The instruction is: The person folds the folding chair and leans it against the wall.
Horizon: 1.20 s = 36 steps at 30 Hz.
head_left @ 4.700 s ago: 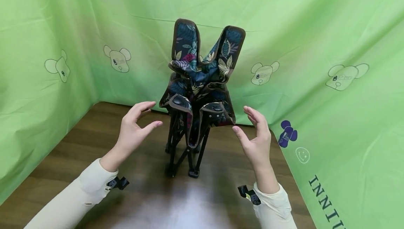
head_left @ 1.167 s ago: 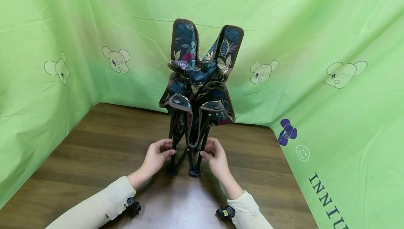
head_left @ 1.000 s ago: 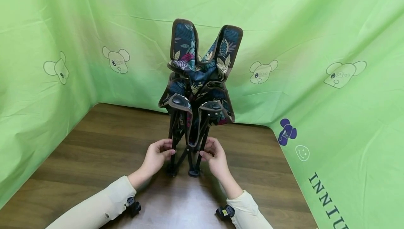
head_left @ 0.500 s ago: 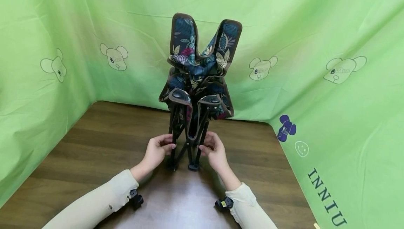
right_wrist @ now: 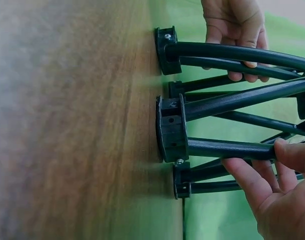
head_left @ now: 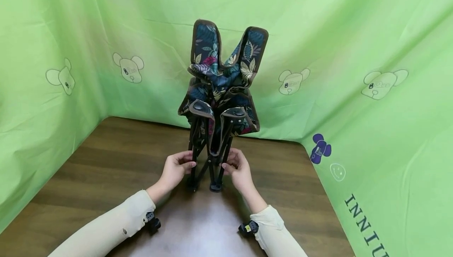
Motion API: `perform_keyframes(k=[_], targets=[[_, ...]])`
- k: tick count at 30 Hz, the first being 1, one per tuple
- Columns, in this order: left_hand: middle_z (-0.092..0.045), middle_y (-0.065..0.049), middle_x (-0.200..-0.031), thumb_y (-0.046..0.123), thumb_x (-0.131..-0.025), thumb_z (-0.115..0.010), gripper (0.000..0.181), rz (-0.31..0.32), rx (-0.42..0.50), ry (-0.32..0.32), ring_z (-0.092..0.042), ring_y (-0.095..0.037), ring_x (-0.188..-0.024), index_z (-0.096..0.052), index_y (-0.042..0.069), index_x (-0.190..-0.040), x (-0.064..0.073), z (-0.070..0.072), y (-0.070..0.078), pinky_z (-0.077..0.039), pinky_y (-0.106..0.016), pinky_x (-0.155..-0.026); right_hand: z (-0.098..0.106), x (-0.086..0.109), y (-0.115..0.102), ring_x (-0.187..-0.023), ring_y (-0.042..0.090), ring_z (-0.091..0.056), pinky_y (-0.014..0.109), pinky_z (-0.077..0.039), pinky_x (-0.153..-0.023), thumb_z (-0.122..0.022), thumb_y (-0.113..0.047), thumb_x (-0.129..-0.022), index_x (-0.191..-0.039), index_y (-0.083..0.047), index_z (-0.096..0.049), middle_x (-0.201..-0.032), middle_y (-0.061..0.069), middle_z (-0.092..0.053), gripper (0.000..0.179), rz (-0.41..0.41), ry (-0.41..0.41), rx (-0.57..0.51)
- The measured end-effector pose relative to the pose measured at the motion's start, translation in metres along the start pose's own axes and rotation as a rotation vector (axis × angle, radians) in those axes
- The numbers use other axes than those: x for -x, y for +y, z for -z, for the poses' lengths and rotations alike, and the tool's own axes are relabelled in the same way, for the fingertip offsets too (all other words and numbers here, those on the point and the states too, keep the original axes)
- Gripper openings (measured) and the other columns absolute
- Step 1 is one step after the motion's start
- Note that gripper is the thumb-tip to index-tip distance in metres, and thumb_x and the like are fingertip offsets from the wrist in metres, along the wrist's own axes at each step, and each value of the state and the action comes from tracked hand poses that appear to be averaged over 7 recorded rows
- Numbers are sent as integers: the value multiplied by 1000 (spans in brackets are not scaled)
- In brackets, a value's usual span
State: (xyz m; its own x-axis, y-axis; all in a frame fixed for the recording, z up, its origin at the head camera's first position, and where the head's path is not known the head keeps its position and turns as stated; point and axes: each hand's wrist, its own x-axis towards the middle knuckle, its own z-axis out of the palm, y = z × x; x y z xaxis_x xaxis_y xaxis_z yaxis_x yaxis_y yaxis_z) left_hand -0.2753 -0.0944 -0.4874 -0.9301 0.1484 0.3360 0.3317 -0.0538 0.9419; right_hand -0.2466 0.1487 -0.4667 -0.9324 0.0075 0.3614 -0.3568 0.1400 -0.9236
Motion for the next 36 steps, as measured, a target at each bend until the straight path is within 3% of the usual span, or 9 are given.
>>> perform_keyframes(k=[6, 11, 19, 23, 31, 36], targets=[[-73, -24, -104, -5, -89, -76, 36, 4, -9, 10, -74, -25, -87, -70, -6, -125, 6, 1, 1, -65, -35, -67, -4, 11, -14, -93, 32, -71, 72, -55, -79, -64, 18, -90, -134, 2, -52, -110, 31, -61, 49, -16, -2, -8], [-73, -25, -104, -4, -89, -76, 36, -9, -2, 20, -74, -30, -88, -70, -7, -125, 9, 0, 3, -65, -38, -67, -8, 17, -27, -93, 35, -71, 70, -57, -76, -64, 18, -89, -132, 2, -53, -109, 35, -59, 47, 14, 0, -2], [-72, -28, -106, -6, -90, -74, 35, -30, 2, 27, -74, -28, -87, -69, -7, -125, 7, -2, 7, -65, -37, -67, -4, 5, -2, -89, 29, -71, 60, -62, -70, -65, 16, -90, -132, -5, -56, -106, 29, -62, 47, 53, 19, 21], [-73, -27, -106, -5, -90, -74, 35, -28, -5, 31, -74, -22, -85, -70, -6, -125, 6, -2, 9, -65, -36, -66, -5, 3, -3, -88, 27, -72, 53, -64, -68, -65, 16, -90, -132, -6, -57, -106, 28, -62, 49, 47, 28, 10], [-72, -27, -108, -4, -91, -74, 37, -14, -19, 53, -73, -33, -92, -70, -4, -127, 7, -6, 10, -64, -50, -72, -5, 4, -1, -83, 16, -71, 48, -64, -64, -64, 17, -88, -131, -7, -56, -100, 13, -64, 50, 99, 32, 0], [-71, -29, -110, -8, -92, -70, 39, 12, -48, 48, -72, -37, -95, -66, -7, -131, 9, -10, 14, -63, -55, -76, -3, 5, -3, -83, 18, -70, 47, -64, -65, -63, 18, -89, -134, -6, -55, -103, 20, -63, 51, 67, 36, -10]])
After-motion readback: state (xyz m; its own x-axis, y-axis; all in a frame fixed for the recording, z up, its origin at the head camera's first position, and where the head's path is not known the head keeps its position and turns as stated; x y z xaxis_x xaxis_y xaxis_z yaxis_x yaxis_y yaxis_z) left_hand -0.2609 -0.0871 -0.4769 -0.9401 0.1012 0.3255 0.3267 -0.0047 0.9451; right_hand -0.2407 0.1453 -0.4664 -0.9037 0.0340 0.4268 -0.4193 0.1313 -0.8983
